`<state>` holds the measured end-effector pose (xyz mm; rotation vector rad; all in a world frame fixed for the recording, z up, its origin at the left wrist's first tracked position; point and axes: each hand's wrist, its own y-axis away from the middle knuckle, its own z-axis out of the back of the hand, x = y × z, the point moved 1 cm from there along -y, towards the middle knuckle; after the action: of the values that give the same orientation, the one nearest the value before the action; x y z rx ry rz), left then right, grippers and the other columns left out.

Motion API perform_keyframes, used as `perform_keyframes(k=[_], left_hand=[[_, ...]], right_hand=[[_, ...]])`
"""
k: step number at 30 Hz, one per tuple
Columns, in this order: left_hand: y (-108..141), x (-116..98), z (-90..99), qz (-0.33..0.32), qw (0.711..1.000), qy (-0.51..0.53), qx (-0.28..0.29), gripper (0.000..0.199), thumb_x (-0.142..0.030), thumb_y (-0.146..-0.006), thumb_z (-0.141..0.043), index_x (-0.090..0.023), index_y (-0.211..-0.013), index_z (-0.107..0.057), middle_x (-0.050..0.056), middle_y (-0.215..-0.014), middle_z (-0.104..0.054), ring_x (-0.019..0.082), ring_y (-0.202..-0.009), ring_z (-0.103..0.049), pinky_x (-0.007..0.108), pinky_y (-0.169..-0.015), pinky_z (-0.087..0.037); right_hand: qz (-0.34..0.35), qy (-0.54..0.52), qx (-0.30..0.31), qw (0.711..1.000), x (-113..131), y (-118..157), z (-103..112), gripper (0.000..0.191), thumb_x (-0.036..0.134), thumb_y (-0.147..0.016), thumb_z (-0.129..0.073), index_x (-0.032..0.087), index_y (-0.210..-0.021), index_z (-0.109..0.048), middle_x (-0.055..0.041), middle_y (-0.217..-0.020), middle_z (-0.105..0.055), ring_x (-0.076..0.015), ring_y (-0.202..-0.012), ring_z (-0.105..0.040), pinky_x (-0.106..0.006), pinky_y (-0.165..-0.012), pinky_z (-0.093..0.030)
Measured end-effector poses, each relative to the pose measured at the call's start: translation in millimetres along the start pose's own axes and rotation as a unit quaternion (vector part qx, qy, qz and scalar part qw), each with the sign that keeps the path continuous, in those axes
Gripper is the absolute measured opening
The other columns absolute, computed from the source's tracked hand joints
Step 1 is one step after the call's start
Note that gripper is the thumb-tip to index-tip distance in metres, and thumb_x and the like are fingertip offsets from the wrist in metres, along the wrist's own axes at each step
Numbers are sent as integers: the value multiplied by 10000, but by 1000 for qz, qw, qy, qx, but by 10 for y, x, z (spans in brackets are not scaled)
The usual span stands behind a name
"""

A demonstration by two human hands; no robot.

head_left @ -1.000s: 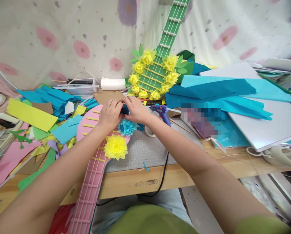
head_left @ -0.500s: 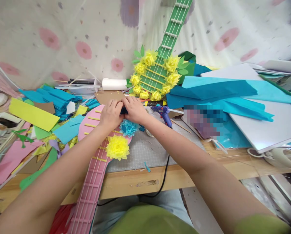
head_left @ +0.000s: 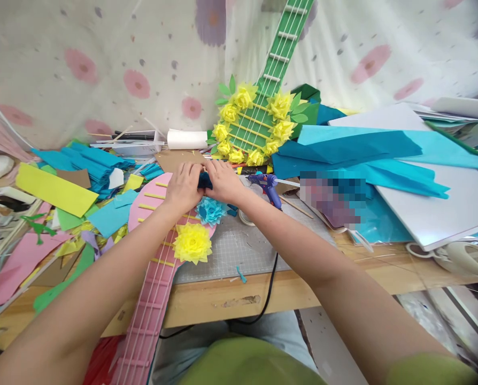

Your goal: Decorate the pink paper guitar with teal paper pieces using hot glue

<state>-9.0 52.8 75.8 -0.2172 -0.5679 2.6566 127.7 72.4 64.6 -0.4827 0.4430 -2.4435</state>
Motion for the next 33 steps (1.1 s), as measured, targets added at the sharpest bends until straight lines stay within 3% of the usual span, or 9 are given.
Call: perform_keyframes(k=[4, 8, 13, 16, 19, 25, 29, 33], left_hand=[[19, 81, 84, -1, 998, 54, -14, 372, -92, -663, -532, -180, -1021, -486, 110, -1061, -551, 279, -1059, -499, 414, -914, -401], [54, 209, 183, 45, 990, 114, -68, 323, -128, -691, -526, -199, -1002, -472, 86, -1050, -546, 234, -1027, -508, 381, -896, -420], [162, 274, 277, 113, 977, 158, -93, 166, -155, -744, -482, -200, -901, -511, 65, -976, -573, 198, -944, -540, 330, -798, -454], [269, 268, 293, 144, 974, 158, -72, 77, -218, -778, -479, -198, -816, -543, 57, -895, -585, 188, -862, -550, 316, -745, -454], [381, 240, 291, 156, 974, 160, -45, 108, -275, -785, -493, -195, -759, -561, 46, -830, -599, 178, -789, -548, 306, -704, -444], [512, 90, 351, 164, 966, 200, 14, 184, -372, -764, -552, -201, -698, -576, 30, -775, -645, 166, -690, -535, 297, -620, -420], [546, 21, 364, 163, 959, 226, 55, 226, -415, -707, -639, -193, -738, -603, 29, -831, -663, 174, -750, -561, 295, -662, -434], [572, 45, 289, 131, 961, 232, 72, 310, -388, -636, -725, -187, -851, -628, 45, -944, -663, 206, -886, -582, 327, -767, -447]], right_hand=[[-6, -62, -7, 998, -76, 29, 71, 547, 282, -684, -598, 127, -1190, -461, -167, -1169, -529, -303, -1087, -470, -426, -917, -358], [-25, -135, -5, 990, -200, 120, 195, 532, 302, -692, -601, 149, -1185, -471, -136, -1141, -541, -260, -1061, -494, -407, -911, -385], [-71, -218, -46, 972, -309, 376, 245, 308, 328, -746, -571, 179, -1016, -559, -86, -1033, -588, -189, -895, -548, -356, -836, -437], [-131, -247, -60, 958, -353, 589, 224, 176, 320, -785, -517, 192, -882, -590, -51, -882, -615, -160, -759, -553, -318, -734, -452], [-185, -259, -44, 947, -412, 799, 236, 150, 318, -779, -522, 194, -804, -603, -43, -816, -631, -153, -698, -552, -306, -693, -444], [-211, -284, 15, 935, -574, 1110, 414, 233, 417, -771, -548, 204, -749, -639, -37, -783, -644, -168, -718, -559, -298, -671, -413], [-234, -306, 55, 921, -687, 1244, 542, 336, 515, -747, -560, 193, -698, -645, -8, -629, -568, -135, -585, -470, -274, -553, -334], [-287, -263, 11, 921, -800, 1305, 586, 417, 590, -648, -644, 189, -564, -564, 27, -515, -445, -104, -505, -354, -271, -497, -254]])
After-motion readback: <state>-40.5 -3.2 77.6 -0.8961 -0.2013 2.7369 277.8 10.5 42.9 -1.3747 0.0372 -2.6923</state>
